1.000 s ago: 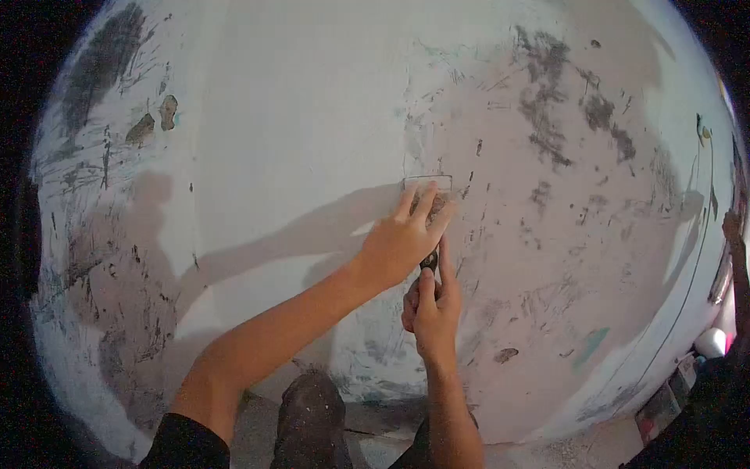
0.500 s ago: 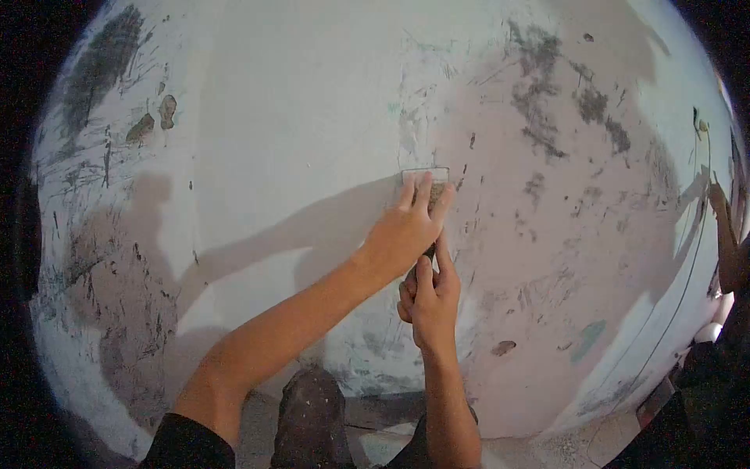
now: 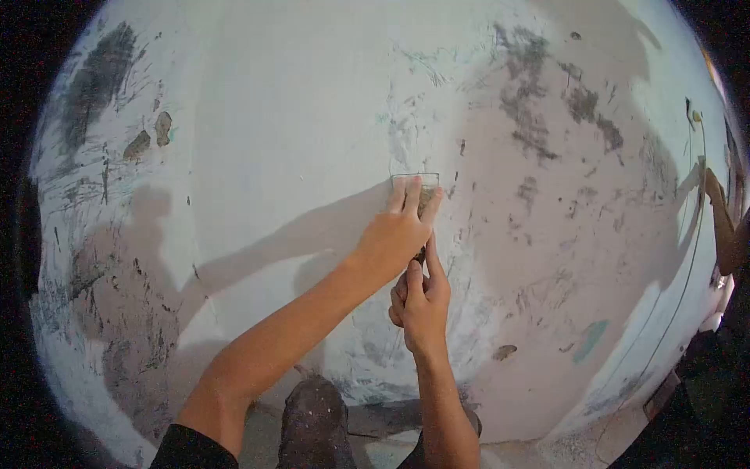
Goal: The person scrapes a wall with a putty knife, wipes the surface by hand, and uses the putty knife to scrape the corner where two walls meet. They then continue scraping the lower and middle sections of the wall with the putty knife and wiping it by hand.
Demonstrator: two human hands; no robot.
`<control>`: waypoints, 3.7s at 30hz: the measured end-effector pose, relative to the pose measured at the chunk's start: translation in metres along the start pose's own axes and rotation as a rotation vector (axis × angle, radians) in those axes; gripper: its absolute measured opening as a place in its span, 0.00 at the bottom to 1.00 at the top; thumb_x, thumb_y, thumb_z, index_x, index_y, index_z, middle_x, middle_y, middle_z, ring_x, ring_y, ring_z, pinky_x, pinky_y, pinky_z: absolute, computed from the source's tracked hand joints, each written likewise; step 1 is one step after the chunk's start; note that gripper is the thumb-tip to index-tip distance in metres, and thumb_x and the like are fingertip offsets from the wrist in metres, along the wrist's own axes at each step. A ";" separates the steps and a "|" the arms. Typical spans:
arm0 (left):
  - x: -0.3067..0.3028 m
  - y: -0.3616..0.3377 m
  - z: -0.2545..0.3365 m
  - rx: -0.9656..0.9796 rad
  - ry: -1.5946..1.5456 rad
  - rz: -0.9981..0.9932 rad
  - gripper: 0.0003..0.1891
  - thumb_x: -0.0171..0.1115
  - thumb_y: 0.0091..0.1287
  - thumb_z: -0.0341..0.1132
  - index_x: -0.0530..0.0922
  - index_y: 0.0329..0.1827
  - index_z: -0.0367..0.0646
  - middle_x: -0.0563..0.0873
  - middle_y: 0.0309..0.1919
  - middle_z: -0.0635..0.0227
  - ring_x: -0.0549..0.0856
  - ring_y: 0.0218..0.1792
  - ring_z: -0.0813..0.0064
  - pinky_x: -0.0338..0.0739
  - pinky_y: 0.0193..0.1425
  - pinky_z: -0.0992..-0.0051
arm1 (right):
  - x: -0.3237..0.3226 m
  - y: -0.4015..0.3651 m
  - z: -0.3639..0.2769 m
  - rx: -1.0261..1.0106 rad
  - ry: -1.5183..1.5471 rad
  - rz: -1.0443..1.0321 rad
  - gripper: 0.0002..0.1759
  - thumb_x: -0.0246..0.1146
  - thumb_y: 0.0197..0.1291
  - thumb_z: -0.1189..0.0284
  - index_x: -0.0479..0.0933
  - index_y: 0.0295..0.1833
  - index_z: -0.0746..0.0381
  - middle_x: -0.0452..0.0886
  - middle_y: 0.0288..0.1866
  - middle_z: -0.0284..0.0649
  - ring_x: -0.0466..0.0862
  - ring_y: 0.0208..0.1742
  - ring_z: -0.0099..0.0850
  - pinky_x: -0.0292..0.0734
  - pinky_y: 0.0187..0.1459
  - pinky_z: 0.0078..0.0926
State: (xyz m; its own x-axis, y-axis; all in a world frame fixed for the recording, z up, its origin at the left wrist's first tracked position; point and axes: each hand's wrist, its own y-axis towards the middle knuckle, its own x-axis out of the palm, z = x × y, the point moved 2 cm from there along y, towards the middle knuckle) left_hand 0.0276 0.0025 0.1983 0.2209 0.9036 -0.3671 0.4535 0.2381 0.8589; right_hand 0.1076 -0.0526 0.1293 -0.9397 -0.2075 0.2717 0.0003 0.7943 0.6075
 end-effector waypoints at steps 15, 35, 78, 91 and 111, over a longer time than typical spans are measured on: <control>0.000 -0.004 -0.023 0.074 0.008 0.084 0.33 0.62 0.65 0.27 0.67 0.75 0.35 0.71 0.70 0.35 0.72 0.72 0.36 0.89 0.54 0.62 | 0.019 0.003 0.006 -0.023 0.021 0.004 0.32 0.48 0.81 0.69 0.49 0.85 0.54 0.57 0.22 0.24 0.56 0.15 0.13 0.49 0.14 0.15; -0.001 -0.019 -0.068 -0.022 -0.013 0.157 0.37 0.59 0.61 0.23 0.70 0.77 0.52 0.68 0.74 0.51 0.68 0.74 0.49 0.85 0.62 0.59 | -0.160 -0.256 0.172 0.074 -0.814 -0.042 0.34 0.58 0.73 0.74 0.59 0.82 0.60 0.75 0.29 0.37 0.74 0.29 0.28 0.74 0.33 0.29; -0.031 -0.035 -0.096 0.125 -0.050 0.223 0.33 0.61 0.58 0.26 0.73 0.72 0.43 0.68 0.73 0.48 0.71 0.72 0.48 0.68 0.74 0.48 | -0.159 -0.253 0.151 0.337 -0.697 0.082 0.34 0.58 0.74 0.72 0.58 0.81 0.63 0.81 0.64 0.53 0.82 0.64 0.39 0.75 0.64 0.35; -0.007 -0.102 -0.174 -0.081 0.008 0.162 0.35 0.58 0.58 0.26 0.67 0.74 0.31 0.68 0.76 0.48 0.69 0.76 0.53 0.67 0.77 0.59 | -0.166 -0.250 0.160 0.311 -0.836 0.007 0.33 0.58 0.75 0.69 0.58 0.82 0.61 0.83 0.62 0.51 0.84 0.58 0.39 0.77 0.58 0.31; -0.259 -0.740 0.078 -0.818 -0.600 -1.731 0.37 0.71 0.62 0.44 0.70 0.77 0.52 0.74 0.72 0.57 0.71 0.73 0.51 0.62 0.77 0.50 | -0.158 -0.247 0.161 0.257 -0.625 -0.035 0.33 0.55 0.78 0.62 0.58 0.82 0.62 0.81 0.61 0.45 0.75 0.34 0.26 0.75 0.34 0.22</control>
State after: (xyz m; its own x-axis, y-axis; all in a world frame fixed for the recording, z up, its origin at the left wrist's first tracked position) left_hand -0.2975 -0.4356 -0.3699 0.3493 -0.5872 -0.7302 0.0748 0.7943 -0.6030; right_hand 0.2010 -0.1238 -0.1839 -0.9590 0.0721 -0.2742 -0.0423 0.9199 0.3899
